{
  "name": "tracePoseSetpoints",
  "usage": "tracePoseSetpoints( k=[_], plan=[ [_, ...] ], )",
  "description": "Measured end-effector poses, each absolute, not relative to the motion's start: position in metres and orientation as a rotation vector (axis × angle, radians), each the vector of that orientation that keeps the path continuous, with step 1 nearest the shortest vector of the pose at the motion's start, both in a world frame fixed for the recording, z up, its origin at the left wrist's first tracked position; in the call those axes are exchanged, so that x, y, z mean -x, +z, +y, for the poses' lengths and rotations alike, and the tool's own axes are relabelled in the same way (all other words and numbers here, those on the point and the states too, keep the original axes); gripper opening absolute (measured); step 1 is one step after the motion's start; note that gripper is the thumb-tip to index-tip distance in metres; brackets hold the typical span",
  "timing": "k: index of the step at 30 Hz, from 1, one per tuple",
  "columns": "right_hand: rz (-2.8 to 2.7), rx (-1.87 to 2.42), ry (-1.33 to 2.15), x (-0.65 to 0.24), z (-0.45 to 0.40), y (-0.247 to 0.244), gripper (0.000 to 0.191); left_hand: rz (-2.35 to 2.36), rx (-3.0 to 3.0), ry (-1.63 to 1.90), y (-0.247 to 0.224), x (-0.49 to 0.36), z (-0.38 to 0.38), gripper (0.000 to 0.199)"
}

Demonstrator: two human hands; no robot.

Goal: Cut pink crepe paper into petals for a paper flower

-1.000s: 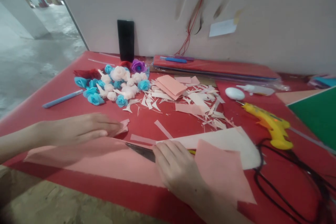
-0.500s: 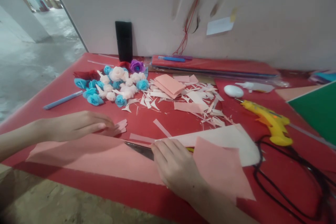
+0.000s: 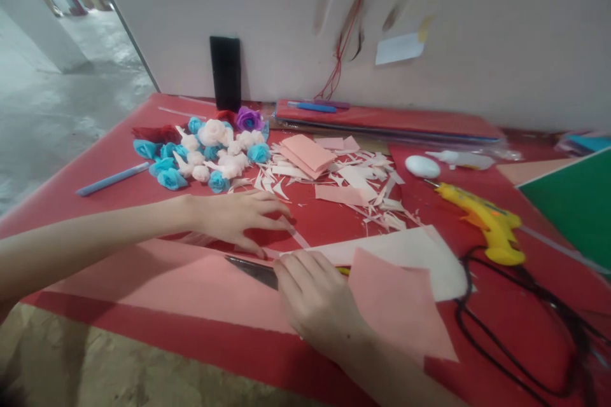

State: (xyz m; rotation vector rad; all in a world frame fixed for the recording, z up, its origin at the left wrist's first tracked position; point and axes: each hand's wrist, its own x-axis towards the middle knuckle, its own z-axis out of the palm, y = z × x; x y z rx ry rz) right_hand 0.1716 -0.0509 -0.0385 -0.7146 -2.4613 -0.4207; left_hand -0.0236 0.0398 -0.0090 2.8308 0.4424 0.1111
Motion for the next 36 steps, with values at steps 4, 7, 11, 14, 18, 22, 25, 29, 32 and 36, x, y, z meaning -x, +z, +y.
tracePoseSetpoints(
  k=[4, 7, 11, 14, 18, 22, 25, 29, 32, 36],
  plan=[
    [-2.473, 0.699, -0.403, -0.171, -0.051, -0.037, 0.024, 0.504, -2.897, 0.098, -0.01, 0.026, 0.038, 0.042],
    [-2.475, 0.697, -0.388, -0.172, -0.051, -0.037, 0.026, 0.605, -2.902, 0.125, -0.009, 0.036, 0.035, 0.035],
    [-2.468, 0.7, -0.395, -0.172, -0.051, -0.038, 0.026, 0.729, -2.848, 0.216, -0.013, 0.047, 0.035, 0.022],
    [-2.453, 0.703, -0.404, -0.172, -0.051, -0.038, 0.026, 0.811, -2.731, 0.317, -0.017, 0.05, 0.038, 0.016],
    [-2.435, 0.703, -0.411, -0.171, -0.051, -0.038, 0.027, 0.891, -2.577, 0.367, -0.019, 0.049, 0.041, 0.012],
    [-2.432, 0.693, -0.403, -0.17, -0.051, -0.039, 0.027, 0.879, -2.534, 0.344, -0.017, 0.045, 0.04, 0.007],
    [-2.427, 0.69, -0.4, -0.17, -0.05, -0.041, 0.025, 0.897, -2.497, 0.341, -0.016, 0.044, 0.04, 0.01],
    [-2.428, 0.686, -0.402, -0.171, -0.05, -0.042, 0.024, 0.978, -2.422, 0.289, -0.012, 0.042, 0.041, 0.02],
    [-2.43, 0.686, -0.401, -0.172, -0.049, -0.042, 0.024, 0.933, -2.443, 0.181, -0.008, 0.04, 0.044, 0.025],
    [-2.431, 0.682, -0.385, -0.172, -0.05, -0.043, 0.023, 0.892, -2.454, 0.045, -0.003, 0.037, 0.047, 0.027]
  ],
)
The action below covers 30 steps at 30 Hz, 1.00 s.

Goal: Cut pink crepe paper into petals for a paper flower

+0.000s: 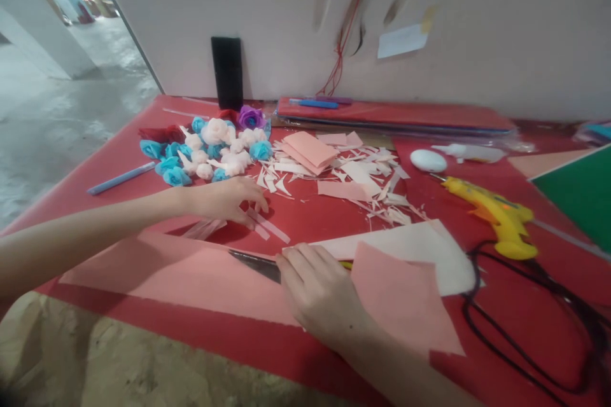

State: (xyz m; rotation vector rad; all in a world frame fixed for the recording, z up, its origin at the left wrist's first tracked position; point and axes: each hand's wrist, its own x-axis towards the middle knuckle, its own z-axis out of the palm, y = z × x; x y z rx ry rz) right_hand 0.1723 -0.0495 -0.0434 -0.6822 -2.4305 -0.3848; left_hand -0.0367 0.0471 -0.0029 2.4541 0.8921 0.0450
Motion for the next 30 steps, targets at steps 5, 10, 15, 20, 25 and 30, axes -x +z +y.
tracePoseSetpoints(
  k=[5, 10, 15, 20, 25, 30],
  plan=[
    [-2.444, 0.677, -0.373, -0.172, -0.05, -0.045, 0.023, 0.931, -2.355, -0.037, 0.001, 0.033, 0.047, 0.011],
    [-2.443, 0.696, -0.372, -0.173, -0.051, -0.044, 0.026, 1.004, -2.384, -0.034, 0.005, 0.032, 0.041, 0.006],
    [-2.43, 0.691, -0.367, -0.173, -0.05, -0.044, 0.025, 1.047, -2.39, -0.043, 0.007, 0.031, 0.038, 0.007],
    [-2.426, 0.693, -0.369, -0.172, -0.049, -0.043, 0.026, 1.081, -2.32, -0.021, 0.02, 0.035, 0.036, 0.012],
    [-2.432, 0.688, -0.365, -0.171, -0.048, -0.044, 0.026, 1.235, -2.129, -0.067, 0.041, 0.057, 0.032, 0.016],
    [-2.41, 0.687, -0.36, -0.17, -0.048, -0.044, 0.026, 1.449, -2.049, -0.108, 0.042, 0.081, 0.024, 0.018]
  ],
)
